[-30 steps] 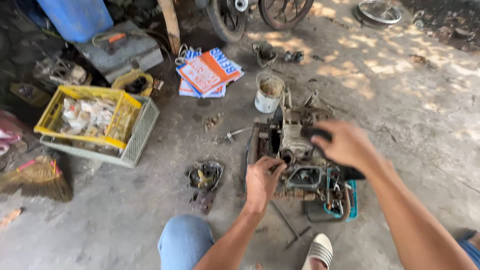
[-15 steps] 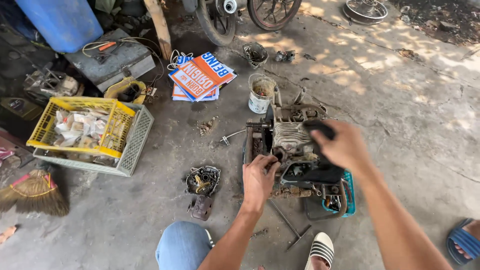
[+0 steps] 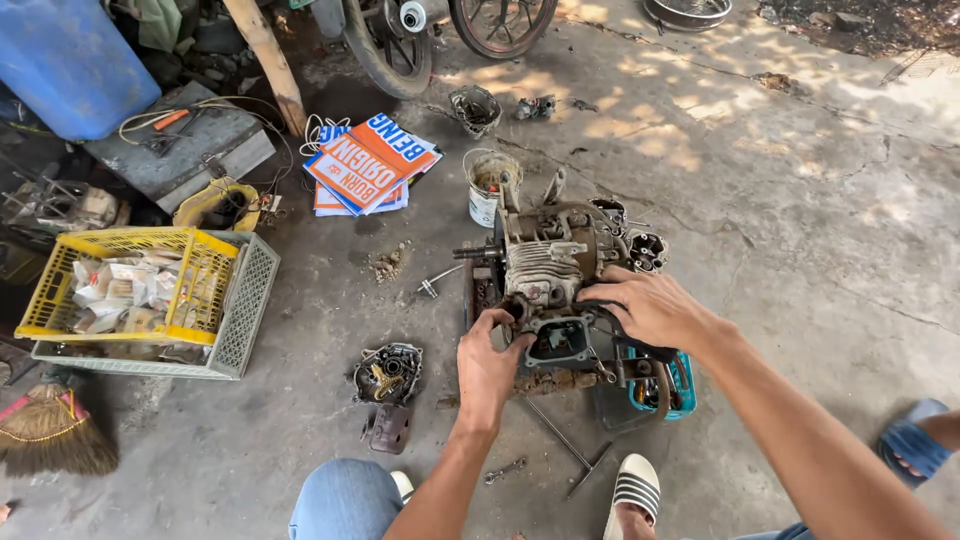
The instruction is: Cleaning and inspecting components of a disassembled motorcycle engine using a pick tool and a cloth
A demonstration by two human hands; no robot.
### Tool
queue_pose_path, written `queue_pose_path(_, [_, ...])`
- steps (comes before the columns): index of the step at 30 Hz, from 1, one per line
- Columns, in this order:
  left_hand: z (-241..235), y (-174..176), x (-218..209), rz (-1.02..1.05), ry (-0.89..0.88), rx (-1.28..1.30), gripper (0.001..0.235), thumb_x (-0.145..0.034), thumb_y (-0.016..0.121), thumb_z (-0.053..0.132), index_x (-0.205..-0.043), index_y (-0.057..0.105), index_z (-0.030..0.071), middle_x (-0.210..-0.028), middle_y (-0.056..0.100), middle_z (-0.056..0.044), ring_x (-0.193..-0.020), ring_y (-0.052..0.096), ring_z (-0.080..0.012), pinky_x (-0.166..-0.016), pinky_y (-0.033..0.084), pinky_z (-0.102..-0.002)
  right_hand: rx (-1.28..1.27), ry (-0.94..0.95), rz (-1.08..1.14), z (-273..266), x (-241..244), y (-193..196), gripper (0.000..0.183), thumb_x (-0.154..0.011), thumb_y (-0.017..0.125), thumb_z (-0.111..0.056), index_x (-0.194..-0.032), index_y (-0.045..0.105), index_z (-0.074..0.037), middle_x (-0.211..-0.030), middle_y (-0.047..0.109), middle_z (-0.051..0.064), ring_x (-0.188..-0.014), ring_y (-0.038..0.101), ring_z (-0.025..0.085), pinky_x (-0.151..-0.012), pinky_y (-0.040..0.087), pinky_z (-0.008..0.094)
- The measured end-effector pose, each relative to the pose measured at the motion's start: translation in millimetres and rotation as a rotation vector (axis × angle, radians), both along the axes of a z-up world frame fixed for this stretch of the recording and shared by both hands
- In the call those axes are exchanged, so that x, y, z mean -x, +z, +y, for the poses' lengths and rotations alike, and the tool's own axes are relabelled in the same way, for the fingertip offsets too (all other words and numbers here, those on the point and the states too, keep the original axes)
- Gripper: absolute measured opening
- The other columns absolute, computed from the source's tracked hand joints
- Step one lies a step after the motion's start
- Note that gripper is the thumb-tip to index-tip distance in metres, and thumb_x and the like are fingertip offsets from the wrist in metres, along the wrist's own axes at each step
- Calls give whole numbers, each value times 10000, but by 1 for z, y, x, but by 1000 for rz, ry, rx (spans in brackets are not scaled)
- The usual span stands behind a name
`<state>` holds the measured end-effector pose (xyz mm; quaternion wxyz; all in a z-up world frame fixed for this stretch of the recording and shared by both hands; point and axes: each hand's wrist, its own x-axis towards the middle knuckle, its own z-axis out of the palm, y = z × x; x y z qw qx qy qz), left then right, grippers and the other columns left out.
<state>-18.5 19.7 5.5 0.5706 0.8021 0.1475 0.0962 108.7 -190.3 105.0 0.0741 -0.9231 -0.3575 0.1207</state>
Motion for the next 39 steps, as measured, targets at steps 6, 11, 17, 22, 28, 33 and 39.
queue_pose_path(6, [-2, 2, 1, 18, -14, -114, 337, -921, 804, 270, -1135, 583, 132, -1235, 702, -138, -1331, 574, -408, -1042, 502, -659, 204, -203, 31, 11, -9, 14, 275, -930, 693, -284, -1188, 780, -250, -987, 771, 35, -838, 770, 252, -747, 619, 359])
queue_pose_path(11, [-2, 8, 7, 2, -14, -148, 421, -899, 831, 288, -1172, 561, 118, -1224, 686, -185, -1305, 562, -473, -993, 539, -668, -212, -411, 127, -5, -10, -2, 290, -864, 769, -267, -1138, 797, -175, -1076, 778, 114, -988, 725, 347, -843, 566, 456])
queue_pose_path(17, [-7, 0, 8, -31, 23, -193, 378, -919, 804, 275, -1156, 559, 113, -1184, 713, -150, -1269, 615, -422, -1062, 499, -608, -111, -332, 46, -8, -8, -59, 366, -867, 707, -293, -1229, 735, -246, -1208, 746, 27, -1110, 712, 328, -967, 564, 495])
queue_pose_path(22, [-10, -6, 7, -40, 25, -214, 394, -918, 808, 305, -1164, 560, 123, -1184, 720, -137, -1235, 647, -397, -1089, 477, -583, 259, -70, -30, -8, -14, -15, 313, -935, 611, -158, -1200, 763, -226, -1110, 737, 31, -919, 760, 284, -857, 608, 409])
queue_pose_path(28, [-7, -13, 5, -64, 14, -280, 409, -913, 812, 335, -1169, 552, 149, -1190, 723, -124, -1124, 712, -363, -1115, 463, -570, 149, -284, 256, 21, 17, 69, 339, -1023, 570, -158, -1335, 699, -190, -1193, 759, 144, -783, 744, 278, -705, 606, 362])
queue_pose_path(33, [-6, -18, 3, -94, 30, -295, 428, -879, 830, 348, -1144, 563, 145, -1156, 748, -115, -1167, 706, -343, -1096, 430, -499, 235, 205, -60, 1, -20, -7, 530, -935, 553, -71, -1355, 648, -382, -1198, 638, 70, -816, 729, 299, -704, 604, 400])
queue_pose_path(39, [-8, -32, 0, -118, 51, -317, 455, -827, 850, 386, -1112, 559, 182, -1149, 750, -75, -1169, 713, -288, -1110, 412, -460, 379, 289, -190, -30, -36, -18, 462, -883, 570, -46, -1259, 677, -292, -1223, 602, 116, -944, 738, 356, -777, 613, 479])
